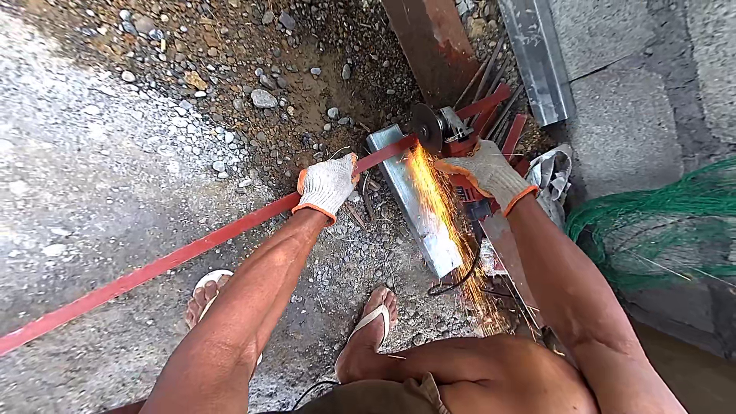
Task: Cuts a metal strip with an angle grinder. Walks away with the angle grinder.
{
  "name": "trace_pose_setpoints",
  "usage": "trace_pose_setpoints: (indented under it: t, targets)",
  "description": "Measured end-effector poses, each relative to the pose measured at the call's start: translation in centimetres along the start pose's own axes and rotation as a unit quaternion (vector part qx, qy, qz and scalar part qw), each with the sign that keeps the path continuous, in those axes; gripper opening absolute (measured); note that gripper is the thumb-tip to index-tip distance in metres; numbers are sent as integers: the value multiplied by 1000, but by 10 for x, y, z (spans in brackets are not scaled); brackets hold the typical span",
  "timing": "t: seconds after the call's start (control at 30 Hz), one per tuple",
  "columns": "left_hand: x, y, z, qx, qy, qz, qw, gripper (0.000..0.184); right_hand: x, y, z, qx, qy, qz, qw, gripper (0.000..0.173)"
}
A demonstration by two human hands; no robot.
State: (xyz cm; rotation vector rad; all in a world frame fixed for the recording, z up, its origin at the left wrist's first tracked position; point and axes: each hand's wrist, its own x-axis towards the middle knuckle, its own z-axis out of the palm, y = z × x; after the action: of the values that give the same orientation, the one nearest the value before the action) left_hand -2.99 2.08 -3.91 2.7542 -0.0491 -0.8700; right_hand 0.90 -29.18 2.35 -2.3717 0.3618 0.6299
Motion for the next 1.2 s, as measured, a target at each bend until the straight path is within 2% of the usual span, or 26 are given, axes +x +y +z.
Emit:
trace_pose_setpoints:
  t: [0.37,0.57,0.73,0.87,1.0,1.2]
  targets:
    - [-4,3,-9,-13,-19,-3,1000,43,-6,-15,-1,-15,8,48,999,67]
    - [-3,1,-7,-20,-13,-2,1000,42,-3,-11,0,15,0,36,999,64]
    - [-4,3,-10,-15,-23,-3,1000,41,-3,-10,-3,-8,-8,21,1000,53]
    - [-3,2,-9,-13,-17,-3,1000,42,-7,-13,-4,-16,-1,27,1000,55]
    - [-3,1,-6,-13,-8,6,1000,42,-6,-15,-3,-12,-4,48,999,65]
    - [-3,2,-9,-16,-16,-1,1000,40,1,-9,-4,-24,1,25,999,53]
